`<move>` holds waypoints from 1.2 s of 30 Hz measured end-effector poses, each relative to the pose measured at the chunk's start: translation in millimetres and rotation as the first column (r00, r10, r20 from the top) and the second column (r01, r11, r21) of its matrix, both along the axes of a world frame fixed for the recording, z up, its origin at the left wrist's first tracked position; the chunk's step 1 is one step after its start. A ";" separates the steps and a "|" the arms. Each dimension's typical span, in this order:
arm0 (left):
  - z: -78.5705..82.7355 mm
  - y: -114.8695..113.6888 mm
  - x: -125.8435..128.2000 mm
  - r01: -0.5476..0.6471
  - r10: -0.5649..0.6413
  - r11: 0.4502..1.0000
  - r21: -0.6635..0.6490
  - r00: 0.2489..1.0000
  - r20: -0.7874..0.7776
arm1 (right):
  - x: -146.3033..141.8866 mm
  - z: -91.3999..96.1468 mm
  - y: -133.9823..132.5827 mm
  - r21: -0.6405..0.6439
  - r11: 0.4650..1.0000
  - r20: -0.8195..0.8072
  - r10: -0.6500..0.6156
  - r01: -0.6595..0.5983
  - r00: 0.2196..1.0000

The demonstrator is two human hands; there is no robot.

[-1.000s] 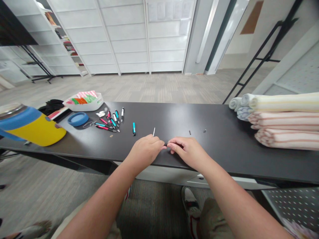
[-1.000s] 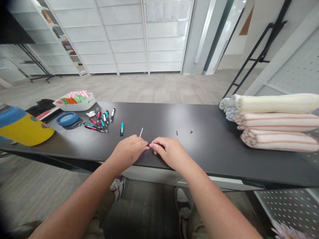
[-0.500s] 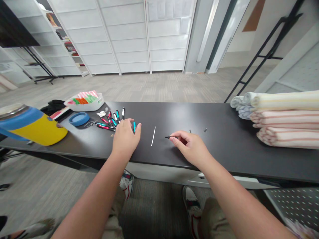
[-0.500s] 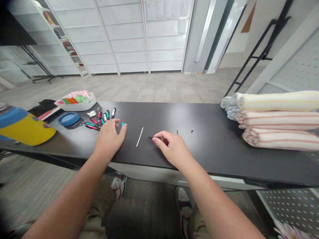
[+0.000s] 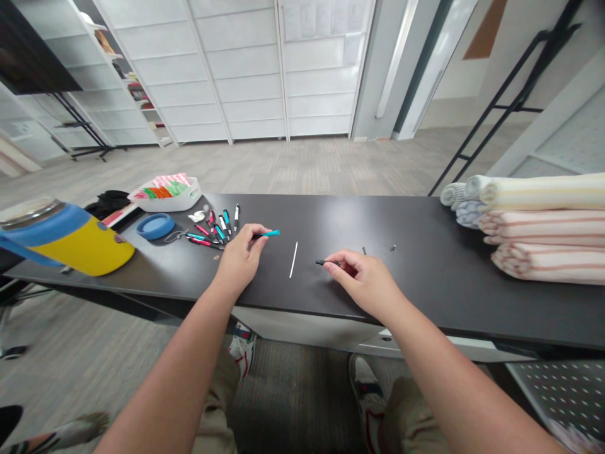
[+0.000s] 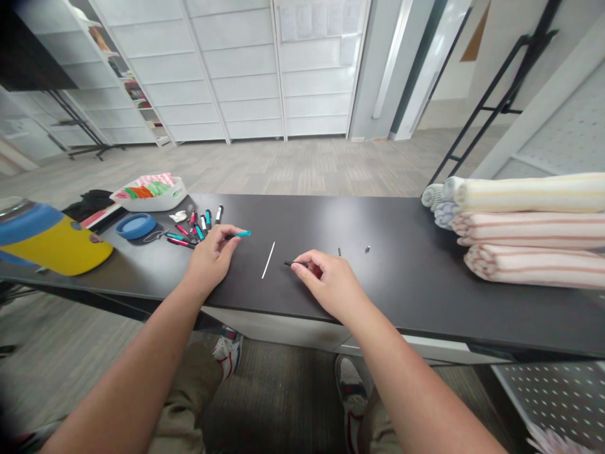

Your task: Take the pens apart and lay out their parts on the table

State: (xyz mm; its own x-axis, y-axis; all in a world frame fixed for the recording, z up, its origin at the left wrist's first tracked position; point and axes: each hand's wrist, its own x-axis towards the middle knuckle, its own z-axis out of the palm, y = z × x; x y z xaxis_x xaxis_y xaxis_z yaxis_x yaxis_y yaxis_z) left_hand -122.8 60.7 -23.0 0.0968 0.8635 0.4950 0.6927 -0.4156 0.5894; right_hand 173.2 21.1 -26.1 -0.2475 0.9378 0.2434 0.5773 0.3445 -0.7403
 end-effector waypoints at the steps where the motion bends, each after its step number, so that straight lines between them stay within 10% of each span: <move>1: -0.6 -1.0 0.7 0.053 -0.053 0.999 -0.001 0.998 0.047 | -0.3 0.6 -0.2 -0.001 1.000 0.005 0.000 0.000 1.000; 8: -4.2 -2.8 2.5 0.270 -0.255 0.962 -0.046 0.943 0.212 | -0.6 2.2 -0.4 -0.023 1.000 0.009 0.016 -0.016 1.000; 30: -0.5 -2.3 0.2 0.223 -0.214 0.973 -0.061 0.969 0.126 | -0.9 1.6 0.1 -0.041 0.998 0.028 0.040 -0.039 0.999; 36: -4.3 -1.5 2.1 -0.071 0.066 0.997 -0.037 0.991 -0.118 | -1.6 4.1 -1.2 -0.025 0.999 0.031 0.046 -0.045 0.998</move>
State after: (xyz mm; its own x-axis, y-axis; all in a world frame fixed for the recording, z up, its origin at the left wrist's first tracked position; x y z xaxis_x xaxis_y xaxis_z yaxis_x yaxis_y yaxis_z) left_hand -120.7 59.2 -27.3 0.0916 0.8896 0.4474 0.7836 -0.3416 0.5189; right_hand 171.6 19.9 -22.1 -0.2971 0.9310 0.2120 0.5847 0.3529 -0.7305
